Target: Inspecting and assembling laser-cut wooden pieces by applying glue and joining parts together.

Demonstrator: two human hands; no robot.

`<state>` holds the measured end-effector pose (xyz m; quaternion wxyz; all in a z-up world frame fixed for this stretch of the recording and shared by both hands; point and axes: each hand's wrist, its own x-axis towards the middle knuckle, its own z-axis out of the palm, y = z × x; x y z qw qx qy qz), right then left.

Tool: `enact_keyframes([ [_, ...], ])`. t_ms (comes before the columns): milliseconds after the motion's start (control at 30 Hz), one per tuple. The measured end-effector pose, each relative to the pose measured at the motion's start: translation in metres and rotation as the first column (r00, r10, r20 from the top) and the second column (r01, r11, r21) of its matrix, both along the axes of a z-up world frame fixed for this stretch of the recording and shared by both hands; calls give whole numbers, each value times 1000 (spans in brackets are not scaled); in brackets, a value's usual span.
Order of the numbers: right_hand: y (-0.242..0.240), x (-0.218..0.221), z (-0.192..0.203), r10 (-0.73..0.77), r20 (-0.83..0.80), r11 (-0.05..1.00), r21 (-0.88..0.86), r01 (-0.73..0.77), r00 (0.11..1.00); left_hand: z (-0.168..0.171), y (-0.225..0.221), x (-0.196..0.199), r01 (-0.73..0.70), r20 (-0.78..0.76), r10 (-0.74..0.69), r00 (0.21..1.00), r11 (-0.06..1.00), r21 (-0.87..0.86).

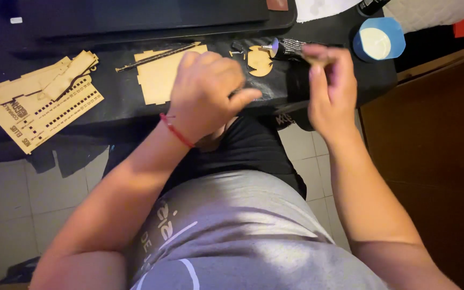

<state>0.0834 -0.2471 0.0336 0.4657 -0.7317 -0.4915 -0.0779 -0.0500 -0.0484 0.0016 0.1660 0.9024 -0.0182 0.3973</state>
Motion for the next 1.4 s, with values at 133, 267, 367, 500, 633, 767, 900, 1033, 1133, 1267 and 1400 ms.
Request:
enact_keyframes([
  [133,26,29,-11,3,-104,991,-131,-17,995,0,-6,4,-25,-93,52,994,963,269],
  [267,25,29,-16,32,-79,982,-181,-46,996,-4,-1,3,8,-98,19,995,963,268],
  [367,19,29,-18,61,-83,985,-155,-74,995,-6,-1,3,11,-90,13,996,966,260],
  [500,15,32,-13,84,-125,972,-206,-109,989,-4,0,5,19,-128,14,992,969,247],
  [633,13,35,-15,102,-120,954,-269,-131,988,-6,1,5,13,-140,26,990,962,274],
  [767,13,34,-16,83,-93,948,-299,-107,992,0,-1,4,-8,-166,52,985,966,259],
  [900,11,32,-18,52,-108,940,-331,-85,993,-1,-2,4,-43,-190,102,976,956,290],
  [1033,9,33,-18,68,-86,926,-365,-95,994,0,-2,4,-46,-193,108,975,952,304],
  [1133,9,35,-20,81,-122,939,-322,-117,989,2,-2,4,-64,-192,128,973,948,312],
  [1267,10,41,-21,112,-119,942,-304,-144,987,0,-1,3,-54,-205,121,971,951,306],
  [1400,14,41,-13,114,-101,930,-339,-142,988,-2,0,5,-67,-162,126,979,943,326],
])
